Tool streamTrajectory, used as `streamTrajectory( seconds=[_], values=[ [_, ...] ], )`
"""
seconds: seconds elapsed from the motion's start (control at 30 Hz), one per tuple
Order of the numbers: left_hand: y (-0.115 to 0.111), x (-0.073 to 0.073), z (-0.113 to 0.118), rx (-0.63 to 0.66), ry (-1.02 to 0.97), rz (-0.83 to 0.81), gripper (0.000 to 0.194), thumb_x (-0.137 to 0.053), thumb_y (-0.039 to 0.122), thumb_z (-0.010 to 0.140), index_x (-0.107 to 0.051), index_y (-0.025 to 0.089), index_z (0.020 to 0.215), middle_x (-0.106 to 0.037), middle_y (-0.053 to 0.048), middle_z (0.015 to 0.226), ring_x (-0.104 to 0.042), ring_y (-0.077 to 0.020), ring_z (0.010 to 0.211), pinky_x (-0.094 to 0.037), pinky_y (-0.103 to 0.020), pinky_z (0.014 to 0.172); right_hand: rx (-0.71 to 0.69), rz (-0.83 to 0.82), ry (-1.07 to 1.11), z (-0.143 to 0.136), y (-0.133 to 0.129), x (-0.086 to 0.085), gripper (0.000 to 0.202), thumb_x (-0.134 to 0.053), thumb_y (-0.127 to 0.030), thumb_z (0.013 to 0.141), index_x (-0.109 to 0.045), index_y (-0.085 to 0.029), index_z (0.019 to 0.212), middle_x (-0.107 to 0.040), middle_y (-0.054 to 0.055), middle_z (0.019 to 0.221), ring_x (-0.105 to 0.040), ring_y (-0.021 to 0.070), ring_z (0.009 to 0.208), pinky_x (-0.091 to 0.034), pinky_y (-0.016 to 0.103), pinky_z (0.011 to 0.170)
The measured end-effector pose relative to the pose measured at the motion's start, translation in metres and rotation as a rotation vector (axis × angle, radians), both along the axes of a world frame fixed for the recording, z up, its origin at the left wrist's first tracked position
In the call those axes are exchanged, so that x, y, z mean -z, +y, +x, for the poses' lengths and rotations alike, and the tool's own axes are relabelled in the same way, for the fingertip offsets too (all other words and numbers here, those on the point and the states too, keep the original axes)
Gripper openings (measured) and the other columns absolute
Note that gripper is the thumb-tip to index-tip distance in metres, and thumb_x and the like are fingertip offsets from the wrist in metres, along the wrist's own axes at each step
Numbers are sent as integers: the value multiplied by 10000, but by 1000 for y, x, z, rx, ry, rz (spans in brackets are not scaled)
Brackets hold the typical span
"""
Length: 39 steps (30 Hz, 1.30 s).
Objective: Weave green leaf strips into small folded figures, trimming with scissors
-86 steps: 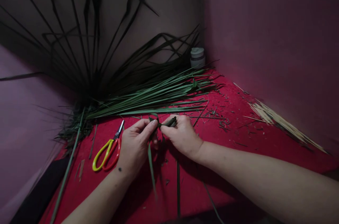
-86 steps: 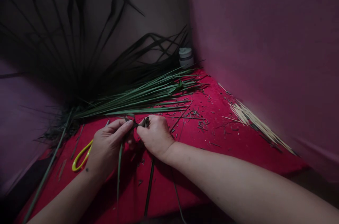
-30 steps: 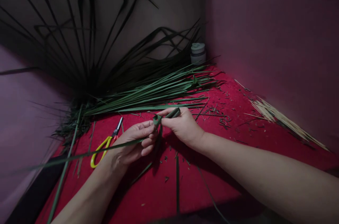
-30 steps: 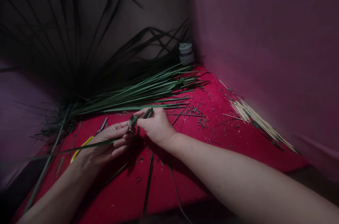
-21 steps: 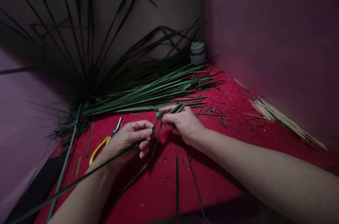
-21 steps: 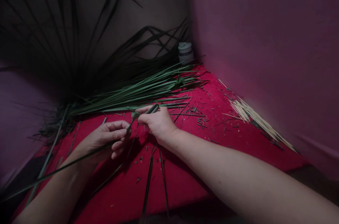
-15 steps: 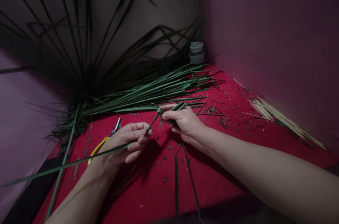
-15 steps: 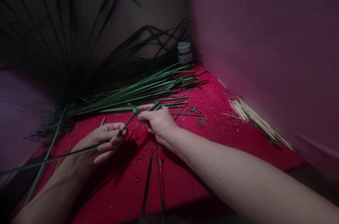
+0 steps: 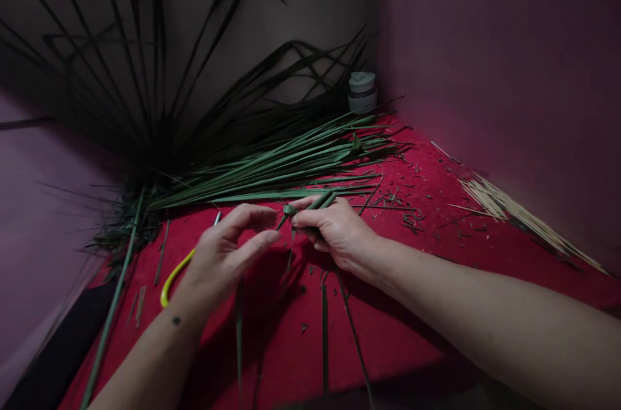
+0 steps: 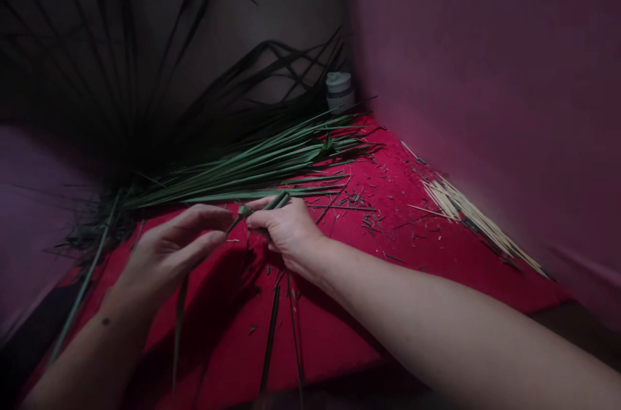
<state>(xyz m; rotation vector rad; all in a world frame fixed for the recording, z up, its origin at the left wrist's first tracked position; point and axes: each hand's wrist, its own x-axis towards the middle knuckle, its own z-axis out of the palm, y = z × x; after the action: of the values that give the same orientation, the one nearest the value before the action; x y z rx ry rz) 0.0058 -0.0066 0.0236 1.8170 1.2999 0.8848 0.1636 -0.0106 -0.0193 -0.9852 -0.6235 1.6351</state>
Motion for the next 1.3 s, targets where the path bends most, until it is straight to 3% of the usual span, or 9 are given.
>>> streamTrajectory(
  seconds=[0.17,0.33,0.43,0.6,0.83,0.9,1.03,1.17,1.3],
  values=[
    [-5,14,9,-29,24,69,118,-719,185,654,-715,167,771,-663,-37,778,-569,-150,767,-423,-183,723,-65,0,83,-3,-2,1,204,-611,-79,556,-635,-154,744,-483,-75,414,-343,35,325,-168,155,299],
    [5,18,0,27,-215,-425,91,-700,220,680,-665,141,710,-642,-36,665,-578,-134,614,-453,-215,602,-174,-103,224,-1,-2,3,182,-622,-69,567,-625,-145,732,-541,-55,487,-399,21,349,-173,133,314],
    [8,19,-2,15,-302,-559,107,-716,188,652,-626,134,674,-618,-18,577,-561,-103,518,-434,-183,516,-175,-143,265,1,0,2,207,-624,-52,559,-631,-137,748,-538,-58,489,-381,11,347,-179,128,320],
    [5,21,-1,73,-284,-590,134,-713,190,658,-588,147,676,-602,0,496,-523,-89,430,-403,-176,449,-132,-135,220,3,1,0,220,-625,-52,562,-647,-138,763,-548,-55,489,-400,15,360,-221,123,332],
    [8,18,-4,197,-47,-459,152,-685,212,706,-600,135,607,-614,8,552,-543,-84,541,-425,-182,566,-124,-133,156,4,2,3,172,-613,-63,559,-637,-122,719,-540,-53,485,-387,14,358,-199,133,324],
    [10,18,-6,164,-75,-485,98,-679,239,719,-644,148,722,-662,-8,659,-594,-111,634,-458,-207,645,-101,-109,139,4,2,3,186,-614,-68,555,-630,-135,728,-534,-59,473,-392,21,355,-204,134,320],
    [7,20,-3,68,-232,-473,231,-664,279,742,-636,187,952,-678,-26,866,-622,-147,805,-472,-254,769,-65,-10,74,1,0,3,156,-621,-94,565,-625,-142,713,-522,-59,447,-402,35,349,-203,141,308],
    [-1,25,8,-2,-330,-398,143,-680,251,724,-633,158,822,-633,-2,722,-579,-97,662,-472,-207,665,-96,71,60,-3,-4,2,119,-596,-84,571,-627,-129,677,-487,-66,398,-325,20,315,-158,143,295],
    [-3,24,13,-52,-387,-440,143,-676,254,716,-589,140,706,-571,15,575,-481,-64,468,-391,-158,428,-130,54,99,-2,-5,1,157,-610,-83,573,-622,-144,718,-535,-60,437,-361,21,321,-181,139,302]
  ],
)
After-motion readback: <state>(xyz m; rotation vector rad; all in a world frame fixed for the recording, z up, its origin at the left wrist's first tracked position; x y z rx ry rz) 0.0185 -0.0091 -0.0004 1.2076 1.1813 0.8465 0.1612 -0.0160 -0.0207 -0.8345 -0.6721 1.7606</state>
